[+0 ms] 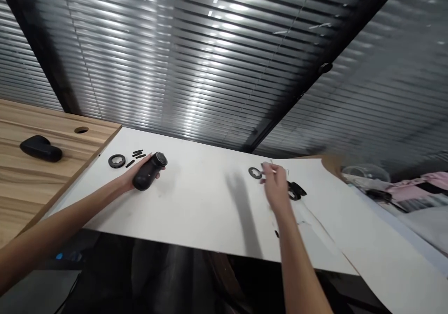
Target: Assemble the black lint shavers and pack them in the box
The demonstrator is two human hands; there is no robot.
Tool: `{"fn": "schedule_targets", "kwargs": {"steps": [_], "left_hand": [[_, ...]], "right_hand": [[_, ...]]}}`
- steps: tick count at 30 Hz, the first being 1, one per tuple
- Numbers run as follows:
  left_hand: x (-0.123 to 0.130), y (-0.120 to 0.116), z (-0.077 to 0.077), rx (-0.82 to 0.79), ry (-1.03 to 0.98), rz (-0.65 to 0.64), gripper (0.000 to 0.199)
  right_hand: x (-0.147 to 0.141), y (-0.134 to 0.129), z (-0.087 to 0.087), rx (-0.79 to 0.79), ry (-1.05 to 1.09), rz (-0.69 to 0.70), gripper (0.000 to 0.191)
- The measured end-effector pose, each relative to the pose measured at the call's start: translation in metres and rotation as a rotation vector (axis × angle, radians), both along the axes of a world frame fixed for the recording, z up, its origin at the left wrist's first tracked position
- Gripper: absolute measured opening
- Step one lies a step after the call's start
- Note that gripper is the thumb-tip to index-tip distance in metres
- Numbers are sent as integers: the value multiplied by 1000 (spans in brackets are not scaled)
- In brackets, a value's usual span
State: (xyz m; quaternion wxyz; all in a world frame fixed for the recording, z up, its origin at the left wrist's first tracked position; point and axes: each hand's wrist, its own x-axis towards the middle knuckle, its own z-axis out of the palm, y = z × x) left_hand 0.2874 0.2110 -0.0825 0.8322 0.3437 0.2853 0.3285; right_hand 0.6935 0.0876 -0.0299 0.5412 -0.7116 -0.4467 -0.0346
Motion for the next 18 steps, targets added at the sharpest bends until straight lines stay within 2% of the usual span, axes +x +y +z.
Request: {"fn": "schedule_targets", "kwargs": {"steps": [2,4,6,9,13,17,18], "left_hand": [[11,5,-7,-32,-22,-15,44],[16,7,-14,-35,-36,-8,43],[18,6,-19,-46,-37,-3,43],[18,4,-21,-65,-30,-25,42],[24,7,-16,-114,13,-86,43],[30,0,-10,-182,177,-45,38],[28,-2,-10,-168,216,-32,38]], "right_hand": [[-37,16,-12,15,78,139,65],[-83,34,-27,28,340,422,63],[-128,53,-44,-14,531,634,59],[-175,82,-66,-57,641,774,55],[-188,104,-84,-106,680,830,53],[-190,96,-89,-93,567,807,54],[-193,92,-89,-100,539,848,54]]}}
